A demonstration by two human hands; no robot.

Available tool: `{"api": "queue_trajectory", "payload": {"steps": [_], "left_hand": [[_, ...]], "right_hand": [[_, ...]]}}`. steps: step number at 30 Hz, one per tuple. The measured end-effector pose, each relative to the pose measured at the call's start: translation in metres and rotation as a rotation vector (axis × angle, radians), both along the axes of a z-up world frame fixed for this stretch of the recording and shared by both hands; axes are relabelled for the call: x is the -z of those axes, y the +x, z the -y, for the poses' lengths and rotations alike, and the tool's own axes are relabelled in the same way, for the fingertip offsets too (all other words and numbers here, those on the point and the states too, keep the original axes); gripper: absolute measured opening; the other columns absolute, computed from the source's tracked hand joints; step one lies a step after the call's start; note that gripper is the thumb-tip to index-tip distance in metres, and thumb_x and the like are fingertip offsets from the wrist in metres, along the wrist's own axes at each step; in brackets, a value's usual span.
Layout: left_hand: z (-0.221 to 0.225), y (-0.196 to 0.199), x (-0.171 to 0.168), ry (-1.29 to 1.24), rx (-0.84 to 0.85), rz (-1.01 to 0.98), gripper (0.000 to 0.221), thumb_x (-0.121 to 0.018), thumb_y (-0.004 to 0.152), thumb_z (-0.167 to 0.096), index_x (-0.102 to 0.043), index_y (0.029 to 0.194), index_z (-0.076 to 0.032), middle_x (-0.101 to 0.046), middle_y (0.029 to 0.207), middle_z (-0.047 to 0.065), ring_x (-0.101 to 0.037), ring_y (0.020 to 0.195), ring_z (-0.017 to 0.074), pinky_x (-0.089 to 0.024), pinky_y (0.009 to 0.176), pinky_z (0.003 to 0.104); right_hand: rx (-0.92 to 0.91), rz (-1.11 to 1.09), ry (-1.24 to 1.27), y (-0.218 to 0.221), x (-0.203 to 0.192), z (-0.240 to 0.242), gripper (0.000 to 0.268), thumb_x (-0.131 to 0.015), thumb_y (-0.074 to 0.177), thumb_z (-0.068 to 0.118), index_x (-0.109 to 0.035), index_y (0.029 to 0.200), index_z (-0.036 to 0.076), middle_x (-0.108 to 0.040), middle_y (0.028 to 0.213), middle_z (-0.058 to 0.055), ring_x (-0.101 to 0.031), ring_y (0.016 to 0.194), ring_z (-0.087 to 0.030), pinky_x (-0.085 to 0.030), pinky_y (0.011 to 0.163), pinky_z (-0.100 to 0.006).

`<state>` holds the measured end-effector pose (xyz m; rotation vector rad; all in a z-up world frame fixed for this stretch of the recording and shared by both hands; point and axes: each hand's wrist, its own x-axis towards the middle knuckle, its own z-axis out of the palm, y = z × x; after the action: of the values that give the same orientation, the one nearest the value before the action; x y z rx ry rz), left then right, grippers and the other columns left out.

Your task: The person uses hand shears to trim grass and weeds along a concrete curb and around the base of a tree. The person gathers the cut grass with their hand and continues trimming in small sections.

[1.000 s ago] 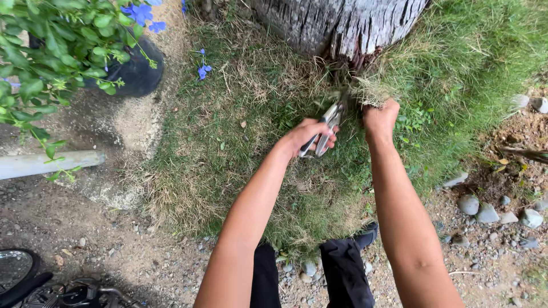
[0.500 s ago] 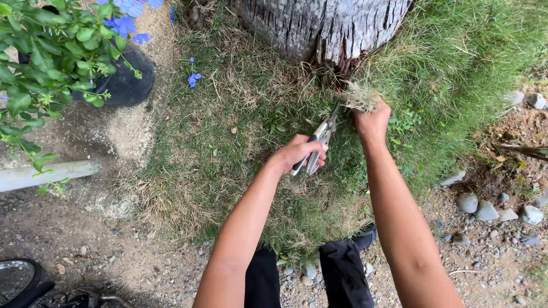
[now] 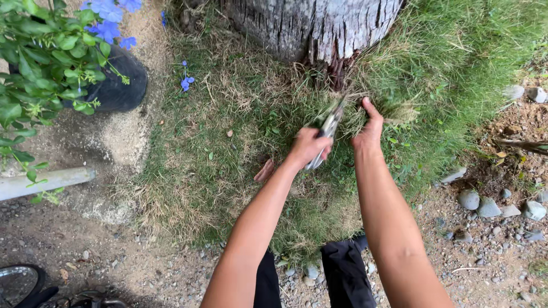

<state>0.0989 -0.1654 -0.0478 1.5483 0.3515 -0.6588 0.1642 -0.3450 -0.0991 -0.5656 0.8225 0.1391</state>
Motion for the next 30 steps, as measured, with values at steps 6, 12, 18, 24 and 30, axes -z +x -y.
{"api": "queue_trajectory", "payload": {"steps": [6,12,18,24,30], "left_hand": [[-0.042,-0.059,-0.025,-0.205,0.064,-0.147,0.048,-0.07,0.08,-0.025,-0.065,0.117,0.004,-0.073,0.093,0.016,-0.076,0.083,0.0205,-0.065,0.075,0.035],[-0.037,-0.02,-0.021,-0.258,0.162,-0.317,0.06,-0.071,0.079,-0.031,-0.061,0.125,0.006,-0.071,0.102,0.02,-0.075,0.091,0.0278,-0.064,0.081,0.04],[-0.011,0.012,-0.001,-0.333,0.127,-0.328,0.057,-0.07,0.078,-0.03,-0.063,0.118,0.01,-0.073,0.098,0.021,-0.076,0.084,0.027,-0.066,0.078,0.04],[-0.012,-0.011,0.006,-0.102,0.091,-0.137,0.05,-0.068,0.079,-0.022,-0.071,0.114,0.014,-0.074,0.089,0.019,-0.072,0.072,0.0213,-0.061,0.066,0.035],[0.005,0.029,0.019,-0.106,0.144,-0.188,0.041,-0.068,0.077,-0.024,-0.067,0.111,-0.002,-0.075,0.086,0.008,-0.075,0.076,0.0134,-0.059,0.067,0.031]], "right_hand": [[0.061,0.25,-0.11,-0.03,0.01,0.012,0.028,-0.077,0.083,0.012,-0.067,0.108,0.005,-0.067,0.105,-0.01,-0.063,0.094,-0.024,-0.056,0.083,-0.039],[-0.169,0.216,-0.665,-0.023,0.013,-0.003,0.061,-0.089,0.079,0.012,-0.051,0.128,0.012,-0.066,0.118,-0.007,-0.066,0.108,-0.023,-0.058,0.096,-0.038],[-0.044,0.087,-0.343,-0.012,0.018,-0.011,0.069,-0.09,0.078,0.013,-0.055,0.137,0.0,-0.067,0.127,-0.017,-0.061,0.118,-0.034,-0.053,0.102,-0.049],[-0.039,0.06,-0.214,-0.012,0.014,-0.004,0.086,-0.091,0.069,0.013,-0.046,0.142,0.005,-0.063,0.133,-0.018,-0.063,0.118,-0.035,-0.055,0.101,-0.051],[-0.026,0.104,-0.187,-0.011,0.034,0.002,0.093,-0.095,0.07,0.015,-0.043,0.146,0.002,-0.064,0.136,-0.02,-0.06,0.126,-0.037,-0.05,0.109,-0.051]]}}
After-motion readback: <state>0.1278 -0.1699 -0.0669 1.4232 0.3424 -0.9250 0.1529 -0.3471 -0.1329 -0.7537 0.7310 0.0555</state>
